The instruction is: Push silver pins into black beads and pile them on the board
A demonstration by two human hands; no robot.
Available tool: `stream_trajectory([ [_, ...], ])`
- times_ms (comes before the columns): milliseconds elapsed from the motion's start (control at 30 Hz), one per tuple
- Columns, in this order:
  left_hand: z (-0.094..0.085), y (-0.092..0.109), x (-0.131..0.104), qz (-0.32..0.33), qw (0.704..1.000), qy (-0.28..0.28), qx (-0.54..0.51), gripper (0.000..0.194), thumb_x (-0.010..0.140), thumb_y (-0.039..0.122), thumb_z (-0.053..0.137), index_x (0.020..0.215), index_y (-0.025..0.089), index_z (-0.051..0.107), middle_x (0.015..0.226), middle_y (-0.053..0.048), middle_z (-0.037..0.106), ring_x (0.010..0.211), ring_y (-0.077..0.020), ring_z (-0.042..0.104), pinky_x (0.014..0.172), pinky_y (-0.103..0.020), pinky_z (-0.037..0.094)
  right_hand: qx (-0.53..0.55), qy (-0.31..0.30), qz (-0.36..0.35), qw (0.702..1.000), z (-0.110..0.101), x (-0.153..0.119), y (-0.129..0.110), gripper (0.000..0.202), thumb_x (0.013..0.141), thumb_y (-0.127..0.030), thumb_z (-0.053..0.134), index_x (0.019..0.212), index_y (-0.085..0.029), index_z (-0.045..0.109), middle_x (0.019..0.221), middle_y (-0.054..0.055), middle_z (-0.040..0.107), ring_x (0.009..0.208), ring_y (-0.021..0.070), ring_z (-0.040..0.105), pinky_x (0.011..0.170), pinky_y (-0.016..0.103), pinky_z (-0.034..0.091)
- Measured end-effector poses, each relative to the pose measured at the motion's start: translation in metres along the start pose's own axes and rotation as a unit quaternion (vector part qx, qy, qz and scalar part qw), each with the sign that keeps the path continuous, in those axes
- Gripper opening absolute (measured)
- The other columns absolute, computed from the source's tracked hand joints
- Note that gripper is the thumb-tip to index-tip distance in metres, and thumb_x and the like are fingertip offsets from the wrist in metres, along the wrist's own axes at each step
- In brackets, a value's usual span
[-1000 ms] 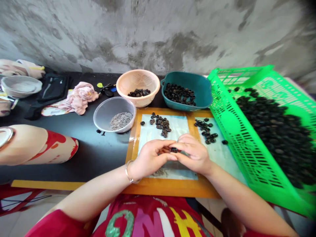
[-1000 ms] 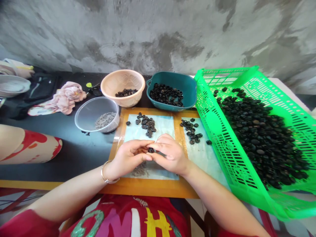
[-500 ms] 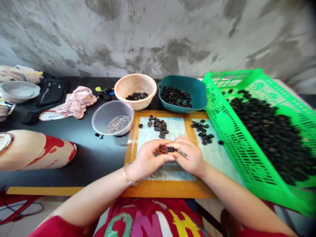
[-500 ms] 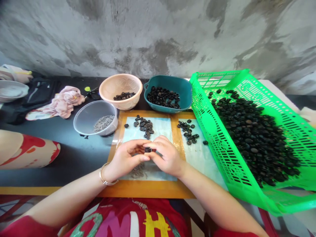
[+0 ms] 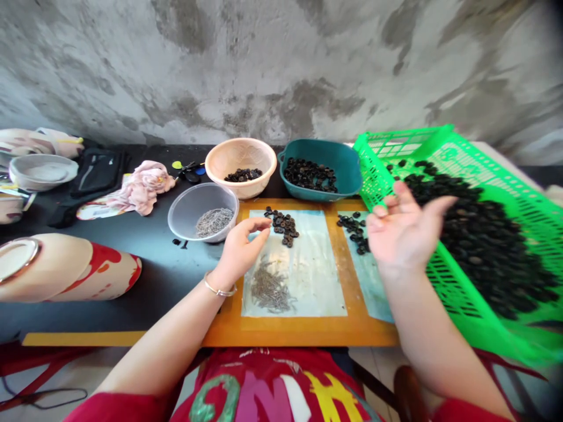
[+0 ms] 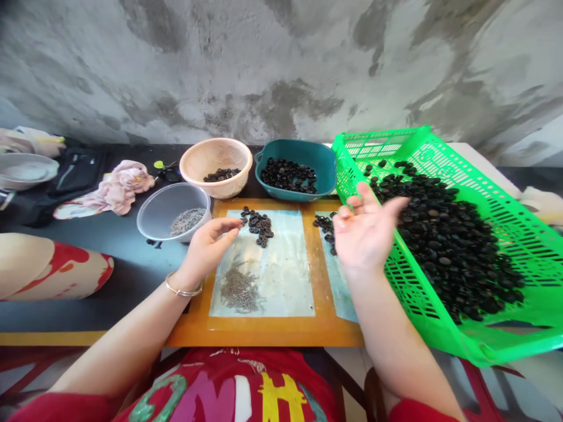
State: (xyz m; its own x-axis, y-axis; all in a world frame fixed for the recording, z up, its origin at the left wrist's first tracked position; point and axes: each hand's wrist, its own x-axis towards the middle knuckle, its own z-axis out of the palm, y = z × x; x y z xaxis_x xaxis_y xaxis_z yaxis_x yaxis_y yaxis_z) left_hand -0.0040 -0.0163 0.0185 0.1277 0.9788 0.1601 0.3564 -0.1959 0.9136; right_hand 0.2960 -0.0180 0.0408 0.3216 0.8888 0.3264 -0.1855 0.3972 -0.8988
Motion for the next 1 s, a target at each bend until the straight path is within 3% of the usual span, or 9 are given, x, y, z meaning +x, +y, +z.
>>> stream_trajectory([
  [100,-0.005,-0.005,0.002,0.041,0.987,-0.074,0.140,0.024,0.087,0.022,0.059,0.108,0.016,0.069,0.107,-0.009,0.072,0.100,-0.0220,0.065,0.097,-0.040,0.050,-0.178,-0.157,-0.005,0.971,0.032,-0.032,0.020,0.028,0.092,-0.048,0.059,0.098,-0.022,0.068,0.080,0.003,0.064,0.060,0.0137,0.055,0.053,0.028,0.045],
  [200,-0.009,-0.008,0.004,0.058,0.967,-0.127,0.211,0.022,0.086,0.019,0.056,0.103,0.016,0.071,0.103,-0.009,0.072,0.099,-0.0237,0.066,0.095,-0.040,0.051,-0.351,-0.352,-0.100,0.862,0.062,-0.066,0.039,0.015,0.093,-0.029,0.063,0.101,-0.020,0.071,0.090,0.006,0.068,0.085,0.0204,0.060,0.078,0.038,0.051],
  [300,-0.010,-0.010,0.005,0.074,0.956,-0.147,0.243,0.022,0.087,0.016,0.053,0.098,0.016,0.072,0.101,-0.009,0.073,0.099,-0.0241,0.066,0.095,-0.040,0.051,-0.425,-0.429,-0.177,0.777,0.077,-0.082,0.051,0.021,0.095,-0.022,0.059,0.112,-0.018,0.070,0.091,0.009,0.066,0.091,0.0230,0.056,0.082,0.040,0.049],
  [400,-0.008,-0.009,0.005,0.088,0.948,-0.146,0.269,0.023,0.086,0.013,0.052,0.099,0.016,0.072,0.100,-0.009,0.073,0.098,-0.0242,0.065,0.095,-0.040,0.050,-0.471,-0.439,-0.193,0.741,0.082,-0.084,0.058,0.020,0.097,-0.025,0.055,0.107,-0.017,0.070,0.087,0.008,0.063,0.086,0.0221,0.053,0.077,0.037,0.047],
  [533,-0.004,-0.006,0.004,0.107,0.941,-0.150,0.285,0.023,0.086,0.011,0.053,0.098,0.015,0.072,0.099,-0.009,0.073,0.099,-0.0241,0.065,0.095,-0.040,0.050,-0.495,-0.437,-0.193,0.726,0.083,-0.083,0.060,0.019,0.096,-0.026,0.057,0.086,-0.014,0.068,0.083,0.008,0.062,0.084,0.0224,0.051,0.077,0.036,0.046],
  [733,-0.005,-0.004,0.003,0.107,0.943,-0.146,0.279,0.019,0.087,0.013,0.055,0.097,0.014,0.071,0.097,-0.010,0.072,0.098,-0.0243,0.065,0.094,-0.040,0.050,-0.538,-0.438,-0.194,0.694,0.078,-0.081,0.054,0.013,0.094,-0.019,0.058,0.083,-0.013,0.063,0.083,0.008,0.060,0.084,0.0230,0.051,0.075,0.036,0.045],
  [1000,-0.006,-0.004,0.003,0.104,0.940,-0.151,0.287,0.018,0.087,0.014,0.058,0.098,0.014,0.071,0.097,-0.009,0.072,0.098,-0.0248,0.064,0.094,-0.040,0.050,-0.571,-0.422,-0.124,0.693,0.055,-0.068,0.036,0.013,0.092,-0.018,0.061,0.079,-0.014,0.064,0.082,0.008,0.061,0.085,0.0241,0.054,0.076,0.037,0.046],
])
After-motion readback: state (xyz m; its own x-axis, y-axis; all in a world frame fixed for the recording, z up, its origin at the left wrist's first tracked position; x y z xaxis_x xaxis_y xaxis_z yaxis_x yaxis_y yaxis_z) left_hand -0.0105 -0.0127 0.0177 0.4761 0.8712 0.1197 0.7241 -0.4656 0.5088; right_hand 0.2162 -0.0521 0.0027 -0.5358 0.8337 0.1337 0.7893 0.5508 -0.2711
